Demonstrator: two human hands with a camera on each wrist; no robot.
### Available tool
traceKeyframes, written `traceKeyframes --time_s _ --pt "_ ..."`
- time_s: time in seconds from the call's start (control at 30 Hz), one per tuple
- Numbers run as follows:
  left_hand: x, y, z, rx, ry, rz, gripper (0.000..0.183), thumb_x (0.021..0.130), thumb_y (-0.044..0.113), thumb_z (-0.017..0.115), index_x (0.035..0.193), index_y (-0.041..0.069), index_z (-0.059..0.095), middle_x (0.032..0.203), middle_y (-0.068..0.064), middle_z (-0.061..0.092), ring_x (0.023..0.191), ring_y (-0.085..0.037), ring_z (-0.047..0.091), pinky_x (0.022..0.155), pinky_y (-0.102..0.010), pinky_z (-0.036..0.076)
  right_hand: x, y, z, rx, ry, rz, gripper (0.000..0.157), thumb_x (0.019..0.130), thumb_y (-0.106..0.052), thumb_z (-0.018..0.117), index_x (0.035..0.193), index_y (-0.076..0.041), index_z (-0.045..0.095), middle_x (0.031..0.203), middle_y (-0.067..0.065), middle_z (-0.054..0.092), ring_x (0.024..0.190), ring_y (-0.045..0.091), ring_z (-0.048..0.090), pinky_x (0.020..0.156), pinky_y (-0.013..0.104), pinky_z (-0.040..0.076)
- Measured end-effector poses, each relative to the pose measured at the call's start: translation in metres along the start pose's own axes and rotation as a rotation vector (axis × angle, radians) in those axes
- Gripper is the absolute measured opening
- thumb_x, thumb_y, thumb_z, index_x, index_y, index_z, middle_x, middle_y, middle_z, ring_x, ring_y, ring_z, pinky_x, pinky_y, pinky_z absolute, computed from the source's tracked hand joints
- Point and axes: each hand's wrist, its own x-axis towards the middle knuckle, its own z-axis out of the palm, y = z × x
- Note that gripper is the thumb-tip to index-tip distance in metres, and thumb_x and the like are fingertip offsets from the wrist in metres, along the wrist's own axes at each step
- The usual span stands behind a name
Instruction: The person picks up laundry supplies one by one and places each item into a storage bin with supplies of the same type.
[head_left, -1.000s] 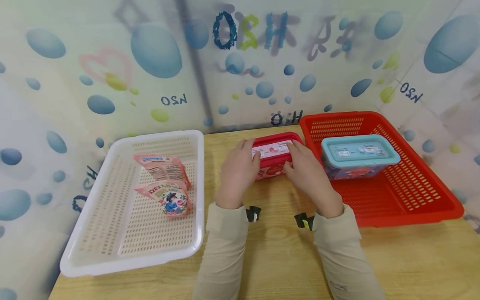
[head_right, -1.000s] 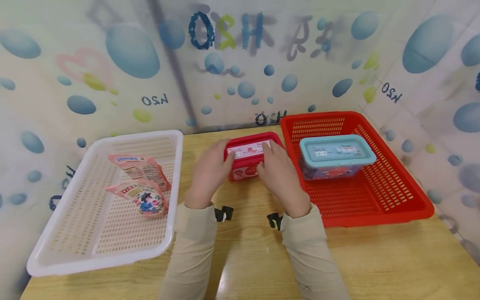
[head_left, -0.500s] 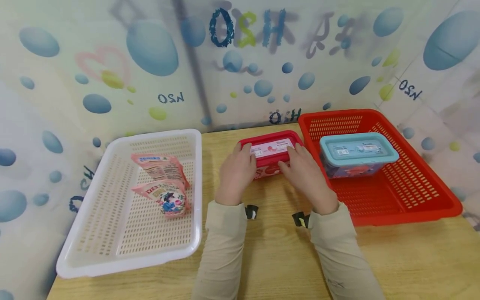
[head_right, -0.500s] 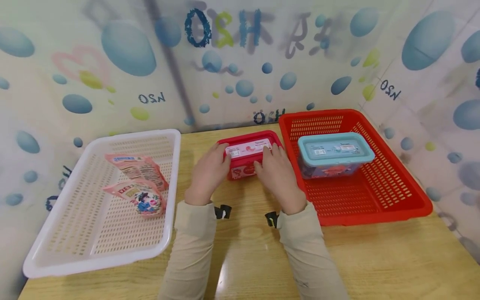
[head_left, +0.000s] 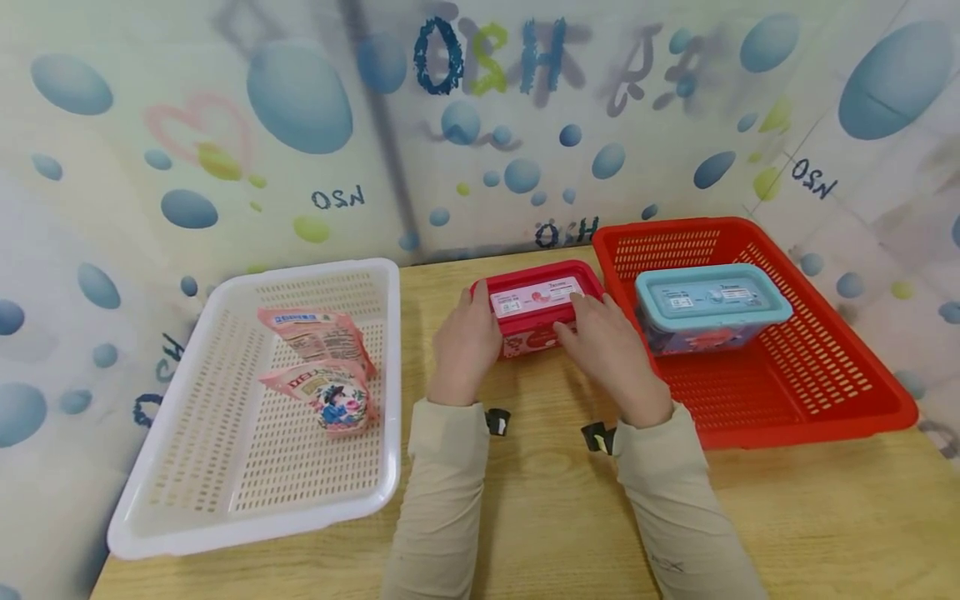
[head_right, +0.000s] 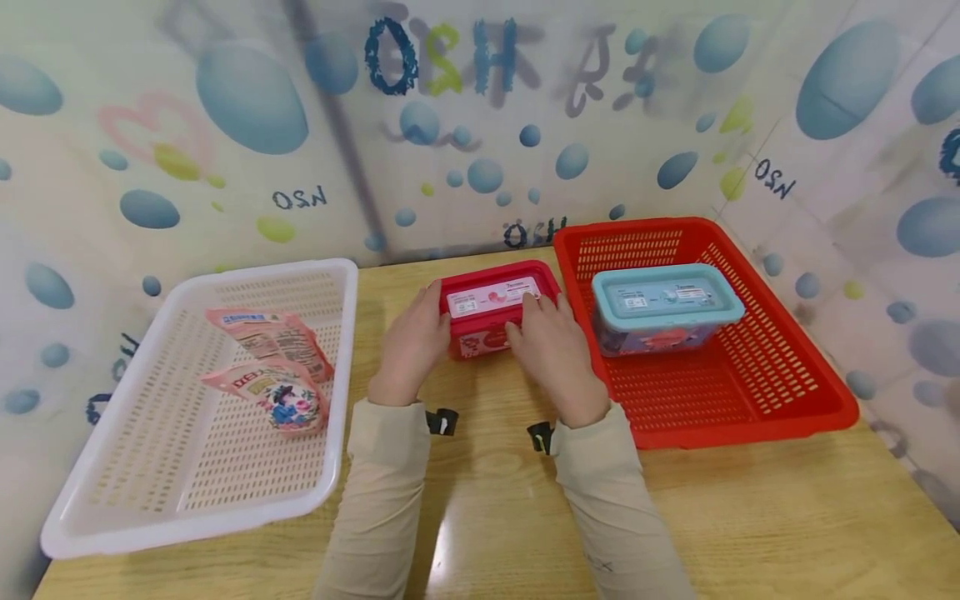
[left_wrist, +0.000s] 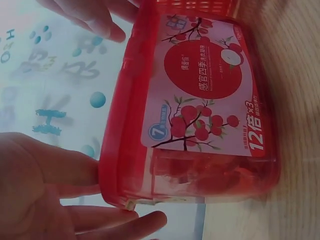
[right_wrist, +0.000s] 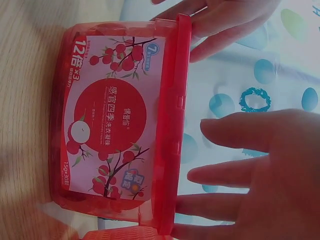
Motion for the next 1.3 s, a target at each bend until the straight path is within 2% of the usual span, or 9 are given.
traceKeyframes --time_s 0.23,0.4,0.73,0.93,1.07,1.3 --pt "0.003 -0.005 0.003 -0.070 -0.039 -0.051 0.065 0.088 0.028 0.053 0.141 0.009 0.019 0.129 -0.007 0.047 0.107 -0.022 0.052 0.081 -0.041 0.047 -0.003 0.000 0.000 -0.011 0.019 -0.024 0.059 0.083 -0.028 0.061 0.131 -0.001 0.039 0.129 0.019 0.042 0.119 0.035 0.034 0.095 0.051 0.031" --pt "0.005 -0.007 0.001 -0.073 -0.047 -0.070 0.065 0.089 0.028 0.051 0.140 0.007 0.019 0.125 -0.009 0.051 0.102 -0.023 0.055 0.078 -0.042 0.048 -0.003 0.000 0.000 -0.009 0.050 -0.044 0.055 0.083 -0.027 0.062 0.128 -0.002 0.044 0.125 0.019 0.044 0.112 0.032 0.039 0.092 0.049 0.036" --pt "0.005 -0.011 0.000 -0.094 -0.088 -0.074 0.062 0.088 0.029 0.054 0.137 0.006 0.024 0.123 -0.008 0.052 0.102 -0.021 0.054 0.080 -0.040 0.047 -0.004 -0.001 0.000 -0.005 0.056 -0.024 0.057 0.083 -0.028 0.062 0.130 -0.002 0.042 0.123 0.018 0.044 0.110 0.031 0.041 0.090 0.048 0.039" --pt "0.005 -0.013 -0.001 -0.105 -0.091 -0.057 0.057 0.087 0.031 0.055 0.132 0.006 0.031 0.120 -0.007 0.054 0.100 -0.021 0.053 0.081 -0.041 0.046 -0.002 0.000 -0.002 0.055 0.037 -0.009 0.061 0.085 -0.028 0.059 0.134 -0.001 0.036 0.136 0.022 0.031 0.120 0.037 0.032 0.092 0.052 0.034" --pt "0.004 -0.014 -0.002 -0.097 -0.113 -0.068 0.061 0.087 0.032 0.055 0.135 0.006 0.028 0.122 -0.007 0.052 0.103 -0.021 0.052 0.084 -0.042 0.045 -0.002 0.001 -0.002 0.068 0.042 -0.009 0.062 0.086 -0.028 0.058 0.135 0.000 0.033 0.141 0.023 0.024 0.125 0.039 0.027 0.095 0.053 0.030" --pt "0.003 -0.015 -0.003 -0.097 -0.128 -0.092 0.065 0.086 0.032 0.056 0.137 0.007 0.025 0.126 -0.006 0.050 0.107 -0.021 0.048 0.086 -0.043 0.043 0.000 0.002 -0.001 0.062 0.088 -0.020 0.058 0.086 -0.024 0.058 0.133 0.002 0.037 0.137 0.022 0.032 0.119 0.037 0.037 0.093 0.050 0.034"
